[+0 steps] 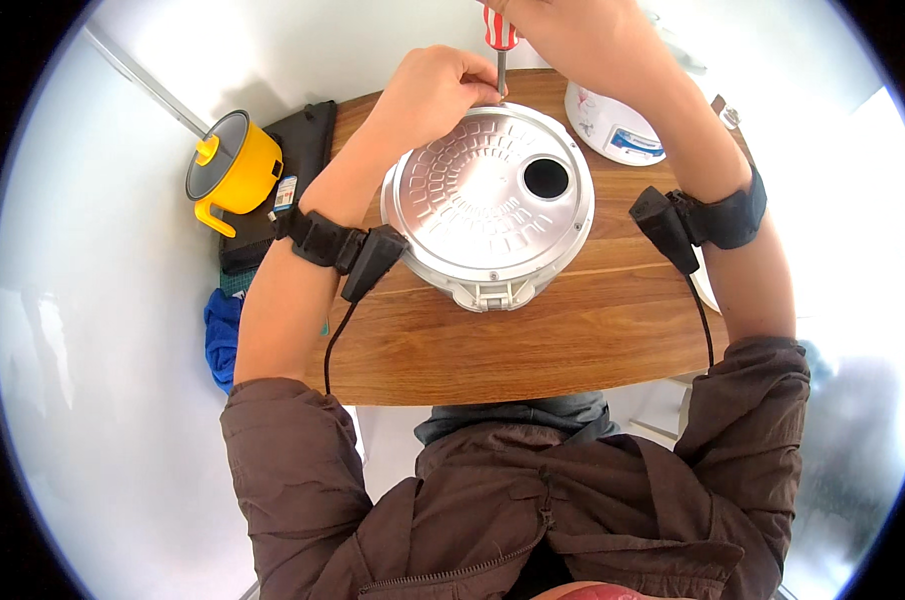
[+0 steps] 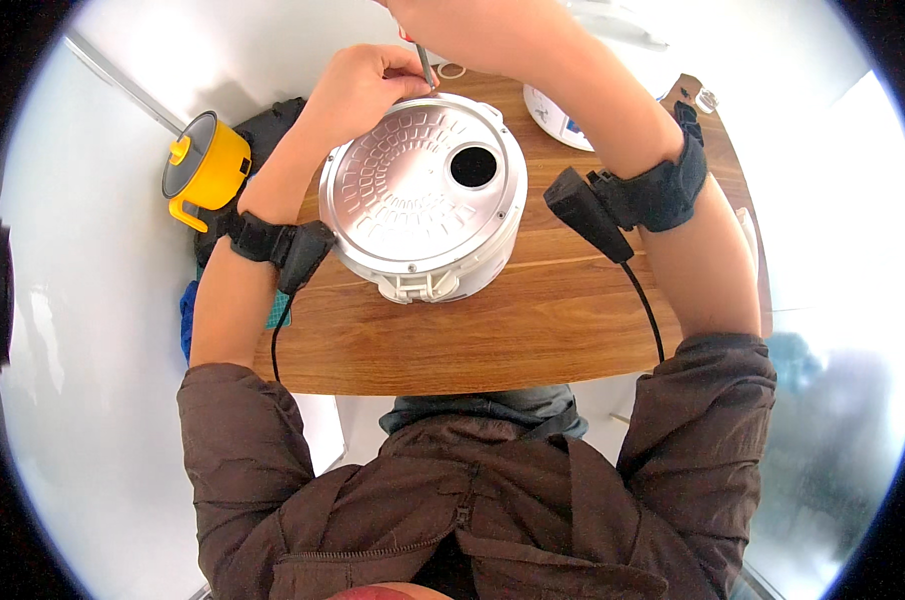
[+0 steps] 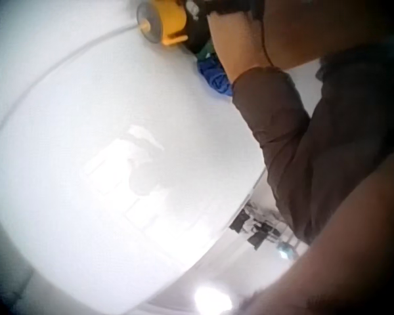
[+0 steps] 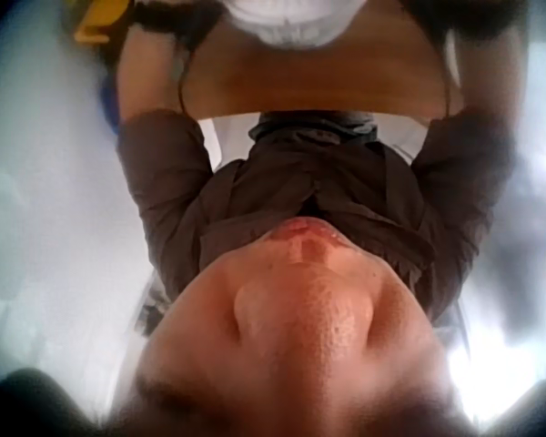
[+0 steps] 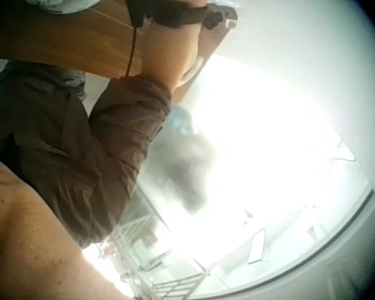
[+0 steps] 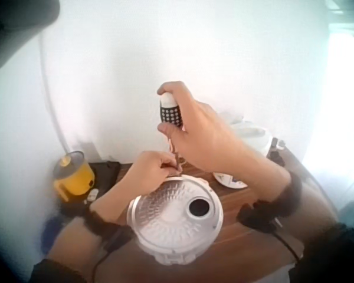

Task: The person assembles a white rice cooker by placing the lid on the body and securing it with multiple screws using a screwdriver. They repeatedly pick up screws, align them, and tighten them into the lid.

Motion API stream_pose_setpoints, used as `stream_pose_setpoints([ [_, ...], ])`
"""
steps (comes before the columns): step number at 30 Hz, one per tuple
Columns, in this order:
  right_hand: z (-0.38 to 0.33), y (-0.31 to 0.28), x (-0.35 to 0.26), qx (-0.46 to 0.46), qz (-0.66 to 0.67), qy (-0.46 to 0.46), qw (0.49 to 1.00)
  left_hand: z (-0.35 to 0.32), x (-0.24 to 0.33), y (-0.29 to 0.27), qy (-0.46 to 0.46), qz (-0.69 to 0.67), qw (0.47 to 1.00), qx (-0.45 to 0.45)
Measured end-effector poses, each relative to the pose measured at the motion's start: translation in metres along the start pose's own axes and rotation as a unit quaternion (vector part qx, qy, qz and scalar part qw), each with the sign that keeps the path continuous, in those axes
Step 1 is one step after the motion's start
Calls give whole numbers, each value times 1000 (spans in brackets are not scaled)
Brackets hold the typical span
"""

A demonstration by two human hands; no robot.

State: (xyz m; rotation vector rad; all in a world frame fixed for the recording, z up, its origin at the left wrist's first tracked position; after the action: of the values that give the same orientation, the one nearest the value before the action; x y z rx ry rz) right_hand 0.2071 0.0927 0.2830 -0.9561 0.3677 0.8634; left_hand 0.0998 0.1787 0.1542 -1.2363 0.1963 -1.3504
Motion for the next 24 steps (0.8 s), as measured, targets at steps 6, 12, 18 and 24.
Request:
stream_pose_setpoints([
  [6, 4, 6, 11, -10, 16, 21, 1000, 1, -4, 3, -13, -16, 1000, -13],
  [12, 7, 8, 11, -45, 38, 55, 997, -2, -3, 3, -10, -10, 1000, -21],
  [18, 8, -27, 17, 85, -119, -85, 986, 27, 15, 19, 25, -22, 998, -49],
  [24, 27, 13, -13, -94, -207, -20, 974, -14, -19, 1, 34, 18, 998, -40],
])
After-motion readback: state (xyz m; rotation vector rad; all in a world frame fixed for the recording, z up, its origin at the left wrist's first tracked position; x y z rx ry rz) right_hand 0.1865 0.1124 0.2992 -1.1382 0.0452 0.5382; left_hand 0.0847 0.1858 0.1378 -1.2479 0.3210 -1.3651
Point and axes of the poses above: each hand's wrist, its own z-axis towards the middle knuckle, its own y-axis out of the palm, x = y × z, the point moved 8 cm from there along z, towards the middle knuckle, and after that the axes turned 14 degrees about y, right-handed, at the moved point
